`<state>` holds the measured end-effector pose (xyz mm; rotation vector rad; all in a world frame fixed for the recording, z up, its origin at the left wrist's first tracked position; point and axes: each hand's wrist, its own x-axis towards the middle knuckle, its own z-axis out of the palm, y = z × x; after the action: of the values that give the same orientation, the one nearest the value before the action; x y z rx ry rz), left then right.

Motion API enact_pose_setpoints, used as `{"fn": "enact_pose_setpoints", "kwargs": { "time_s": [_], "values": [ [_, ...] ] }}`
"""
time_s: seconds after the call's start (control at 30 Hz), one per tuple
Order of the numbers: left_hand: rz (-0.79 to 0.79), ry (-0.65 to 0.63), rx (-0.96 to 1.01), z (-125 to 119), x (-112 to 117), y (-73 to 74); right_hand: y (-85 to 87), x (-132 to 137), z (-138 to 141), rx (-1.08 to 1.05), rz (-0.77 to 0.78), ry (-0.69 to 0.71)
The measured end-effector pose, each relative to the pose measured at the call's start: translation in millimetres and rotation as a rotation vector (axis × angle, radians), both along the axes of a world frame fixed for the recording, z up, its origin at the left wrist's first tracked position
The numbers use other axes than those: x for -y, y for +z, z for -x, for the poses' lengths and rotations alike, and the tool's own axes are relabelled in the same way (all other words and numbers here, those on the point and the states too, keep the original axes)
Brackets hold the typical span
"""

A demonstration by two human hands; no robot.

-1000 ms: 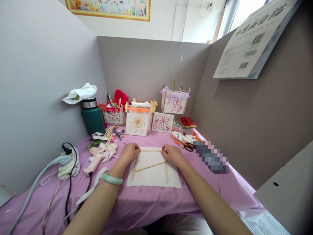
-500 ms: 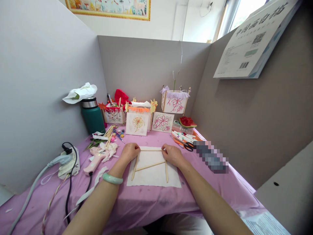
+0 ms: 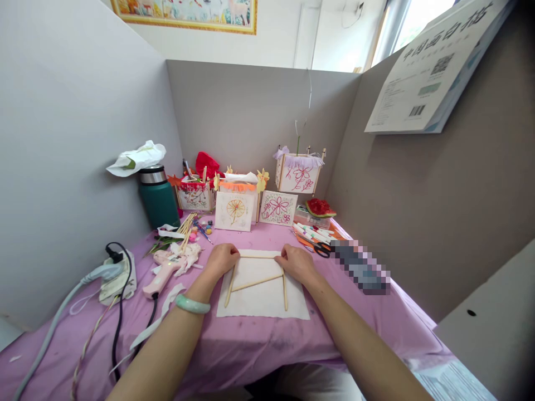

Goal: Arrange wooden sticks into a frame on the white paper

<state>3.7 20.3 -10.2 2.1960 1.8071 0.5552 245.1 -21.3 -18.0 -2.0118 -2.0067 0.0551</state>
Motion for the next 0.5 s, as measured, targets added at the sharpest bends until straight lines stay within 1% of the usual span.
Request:
{"fn": "enact_pose_setpoints", "kwargs": {
  "time_s": [0.1,0.27,0.5],
  "values": [
    [-0.003,-0.001,-0.003,-0.2,-0.7,-0.2,-0.1,-0.2,-0.1,-0.002,0.003,-0.001],
    [0.000,0.002,-0.012,-0.1,-1.7,-0.7,0.2,0.4,1.6,-0.012,-0.016,0.060],
    [0.002,-0.007,-0.018,-0.3,-0.9,0.4,-1.8,-0.8,1.9,-0.024,-0.046,0.103]
  ]
}}
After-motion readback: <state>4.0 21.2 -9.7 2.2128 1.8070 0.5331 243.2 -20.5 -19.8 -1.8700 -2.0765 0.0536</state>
